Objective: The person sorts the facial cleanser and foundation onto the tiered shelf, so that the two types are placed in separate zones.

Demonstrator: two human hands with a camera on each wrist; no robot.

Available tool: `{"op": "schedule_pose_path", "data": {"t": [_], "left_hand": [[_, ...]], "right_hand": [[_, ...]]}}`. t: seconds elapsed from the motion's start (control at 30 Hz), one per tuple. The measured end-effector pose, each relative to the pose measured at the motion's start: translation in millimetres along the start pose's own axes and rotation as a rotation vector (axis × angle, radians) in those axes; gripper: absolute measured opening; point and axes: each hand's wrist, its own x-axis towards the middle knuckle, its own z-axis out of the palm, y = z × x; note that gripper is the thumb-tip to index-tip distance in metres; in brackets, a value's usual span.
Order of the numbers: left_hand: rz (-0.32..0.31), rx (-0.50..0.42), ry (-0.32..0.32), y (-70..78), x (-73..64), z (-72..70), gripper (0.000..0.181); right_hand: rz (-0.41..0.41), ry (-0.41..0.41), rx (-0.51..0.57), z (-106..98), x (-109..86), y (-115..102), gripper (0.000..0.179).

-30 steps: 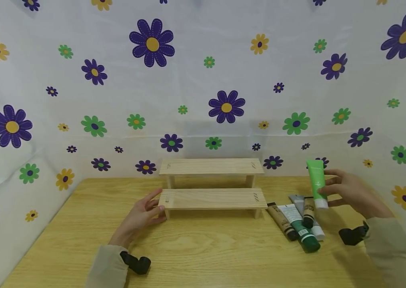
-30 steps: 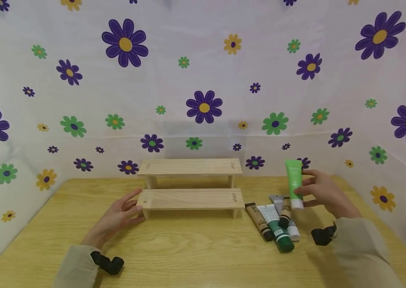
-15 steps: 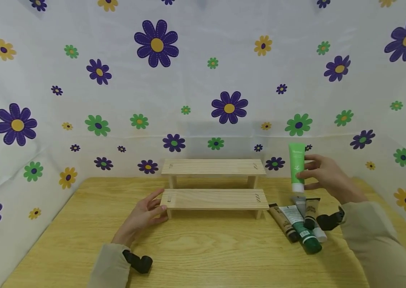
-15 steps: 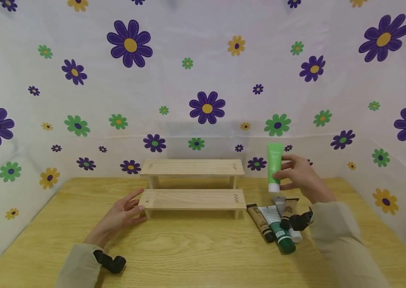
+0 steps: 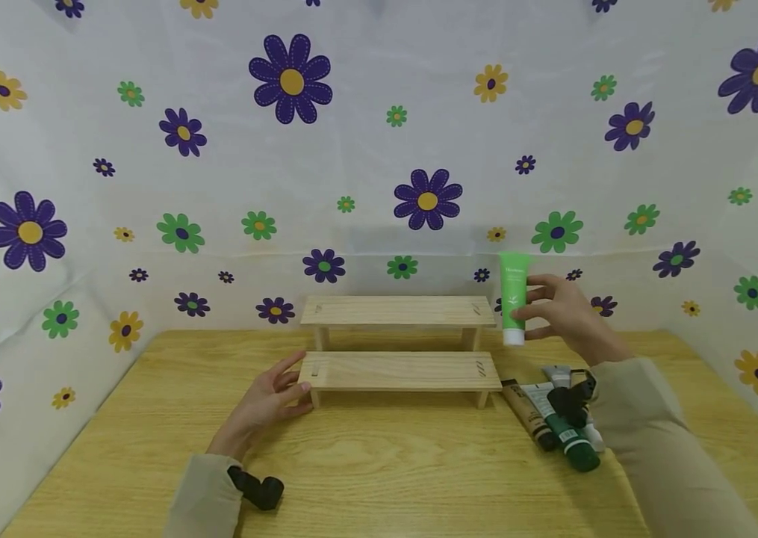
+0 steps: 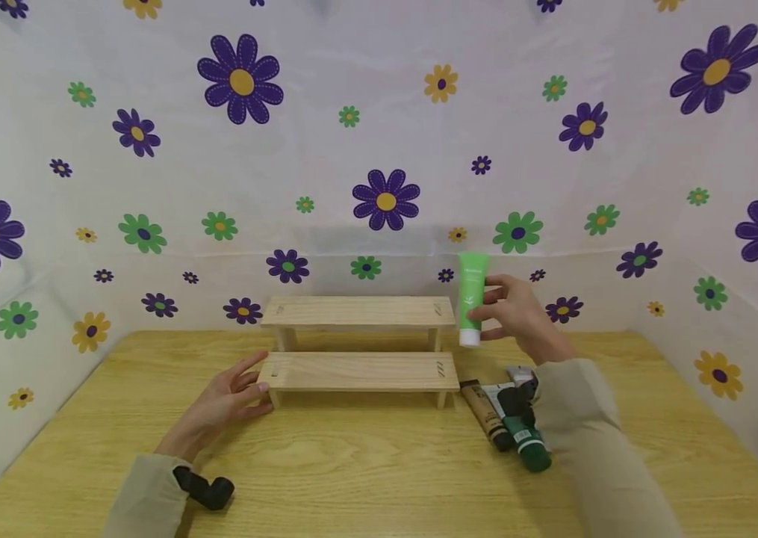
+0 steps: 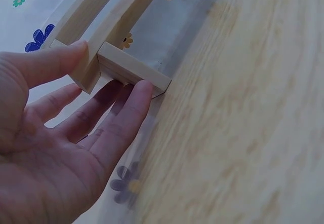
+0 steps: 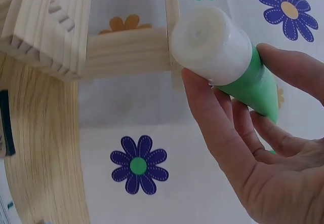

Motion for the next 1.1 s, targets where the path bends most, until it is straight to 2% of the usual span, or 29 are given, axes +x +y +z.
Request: {"op": "schedule_pose_path", "data": {"t": [0.2,0.53,0.8,1.1], "left_hand": [[0.0,-0.004,0.0,0.1,0.1,-1.0,0.066],[-0.005,-0.021,0.003,1.4,-0.7,0.8,0.066],[-0.006,-0.017,0.002,0.3,0.5,0.1,0.067],[-0.001,-0.02,0.0,-0.3,1.1,0.5,0.067]], "right_hand": [[-0.02,0.008,0.037,16,9.7,-5,0.075],[-0.062,-0.005,0.115,51,29.1,-27,0.076],[-0.084,0.074,0.209,92,43.3,-39,0.074],[-0.206,0.154,0.268,132,53.3,-42,0.071]]}}
